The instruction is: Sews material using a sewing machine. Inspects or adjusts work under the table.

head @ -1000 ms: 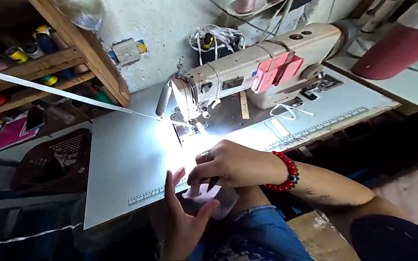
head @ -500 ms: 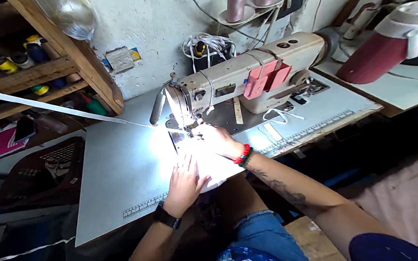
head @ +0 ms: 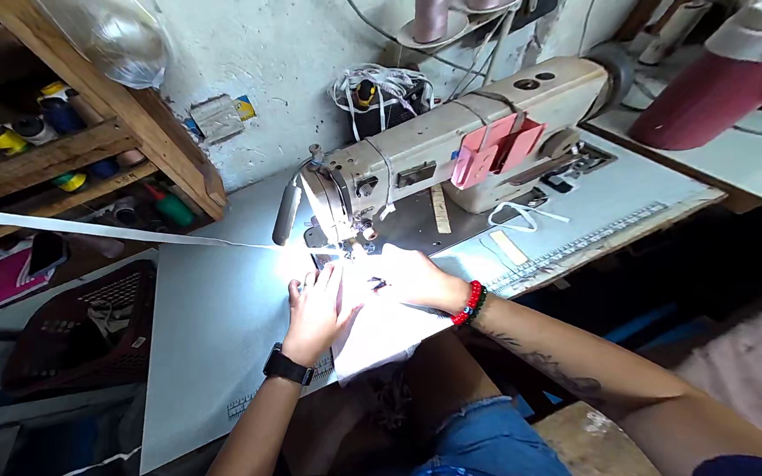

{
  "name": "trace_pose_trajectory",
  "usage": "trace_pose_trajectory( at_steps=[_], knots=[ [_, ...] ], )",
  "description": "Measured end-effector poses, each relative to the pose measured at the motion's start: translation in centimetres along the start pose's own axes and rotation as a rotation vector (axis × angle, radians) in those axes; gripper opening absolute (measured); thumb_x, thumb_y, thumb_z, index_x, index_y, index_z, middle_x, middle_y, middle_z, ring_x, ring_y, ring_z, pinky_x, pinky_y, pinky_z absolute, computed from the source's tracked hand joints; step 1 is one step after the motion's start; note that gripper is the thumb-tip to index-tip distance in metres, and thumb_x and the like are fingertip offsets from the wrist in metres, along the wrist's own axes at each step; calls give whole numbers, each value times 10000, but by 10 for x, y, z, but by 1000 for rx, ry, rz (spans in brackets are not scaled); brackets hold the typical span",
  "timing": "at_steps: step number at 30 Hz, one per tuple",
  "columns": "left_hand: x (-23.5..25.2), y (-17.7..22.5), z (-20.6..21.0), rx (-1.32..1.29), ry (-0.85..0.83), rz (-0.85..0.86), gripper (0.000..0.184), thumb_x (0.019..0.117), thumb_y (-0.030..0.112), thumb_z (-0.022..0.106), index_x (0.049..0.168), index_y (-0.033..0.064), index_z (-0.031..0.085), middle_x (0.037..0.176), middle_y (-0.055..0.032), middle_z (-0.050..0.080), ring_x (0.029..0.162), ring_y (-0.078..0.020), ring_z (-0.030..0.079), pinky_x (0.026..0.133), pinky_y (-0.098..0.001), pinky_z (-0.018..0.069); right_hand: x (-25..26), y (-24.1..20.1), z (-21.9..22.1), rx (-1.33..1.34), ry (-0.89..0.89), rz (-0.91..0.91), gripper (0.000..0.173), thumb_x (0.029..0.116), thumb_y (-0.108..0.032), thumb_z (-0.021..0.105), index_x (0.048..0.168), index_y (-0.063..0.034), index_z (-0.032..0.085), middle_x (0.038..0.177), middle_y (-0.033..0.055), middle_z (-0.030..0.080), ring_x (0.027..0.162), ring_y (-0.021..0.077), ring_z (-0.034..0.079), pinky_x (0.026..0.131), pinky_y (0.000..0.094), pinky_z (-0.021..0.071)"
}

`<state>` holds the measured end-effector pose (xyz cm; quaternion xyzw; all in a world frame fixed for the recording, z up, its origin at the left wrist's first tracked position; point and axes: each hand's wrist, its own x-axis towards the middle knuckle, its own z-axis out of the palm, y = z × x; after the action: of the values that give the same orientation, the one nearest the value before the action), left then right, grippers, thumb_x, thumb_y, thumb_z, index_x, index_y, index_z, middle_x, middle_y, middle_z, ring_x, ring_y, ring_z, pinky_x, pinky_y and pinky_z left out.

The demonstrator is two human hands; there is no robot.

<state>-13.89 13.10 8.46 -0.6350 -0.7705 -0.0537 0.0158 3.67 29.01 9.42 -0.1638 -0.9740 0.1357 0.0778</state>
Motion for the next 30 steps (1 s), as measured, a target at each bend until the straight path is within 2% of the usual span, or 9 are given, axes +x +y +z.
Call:
trace_pose_trajectory(
  at_steps=[4,6,12,15,18,21,24,27,30],
  knots=[
    [8,-4,-2,-14,-23,-5,853,935,783,363,1562,213,453,1570,-1,485,1416,-294,451,1112,-662,260,2,3,3,-25,40,-42,279,882,-264,687,1152,-194,704,1047,97,682,956,334,658,663,504,542],
    [11,-4,-2,-16,-20,-7,801,956,753,356,1550,229,473,1547,-8,508,1400,-299,463,1116,-660,253,1,4,5,-19,55,-63,267,888,-233,679,1153,-214,704,1072,60,704,982,321,652,677,492,541],
    [21,-10,0,5,-44,-16,703,989,643,387,1559,238,460,1570,-1,478,1424,-303,428,1141,-679,183,9,2,4,-47,-14,32,386,900,-260,670,1284,-221,669,1116,123,677,982,335,654,697,488,546],
    [29,-16,0,28,-57,-34,656,1020,606,348,1554,245,466,1568,5,483,1442,-296,417,1150,-682,171,11,5,9,-56,22,5,370,917,-247,670,1286,-219,684,1094,123,670,954,324,650,688,472,542],
    [42,-28,0,61,-14,-36,552,1035,506,363,1495,259,538,1508,0,544,1417,-288,453,1156,-678,180,7,3,6,-28,39,-27,322,901,-265,683,1221,-225,696,1092,100,683,974,317,655,691,478,547],
    [57,-46,5,56,-4,-11,575,1062,538,291,1503,255,527,1547,-10,507,1456,-307,412,1133,-720,191,1,2,6,-22,59,-45,264,883,-280,694,1131,-191,715,1023,110,675,936,328,658,655,487,543],
    [73,-60,4,63,32,40,539,1060,531,309,1369,232,635,1465,-11,573,1378,-304,468,1109,-669,244,-7,2,9,-27,134,-121,221,879,-284,684,1071,-183,722,993,71,692,935,304,652,653,463,531],
    [81,-69,-2,24,-6,42,498,1061,447,390,1453,206,582,1547,-35,509,1462,-319,388,1155,-668,177,-12,-2,8,-32,136,-130,246,874,-323,687,1069,-180,730,964,84,686,910,309,661,628,462,528],
    [64,-61,-8,-17,124,-22,490,1049,440,429,1402,159,619,1532,-41,524,1437,-301,429,1118,-670,252,-19,-4,7,-32,139,-126,240,865,-349,687,995,-153,735,884,94,654,845,304,656,571,445,505]
  ],
)
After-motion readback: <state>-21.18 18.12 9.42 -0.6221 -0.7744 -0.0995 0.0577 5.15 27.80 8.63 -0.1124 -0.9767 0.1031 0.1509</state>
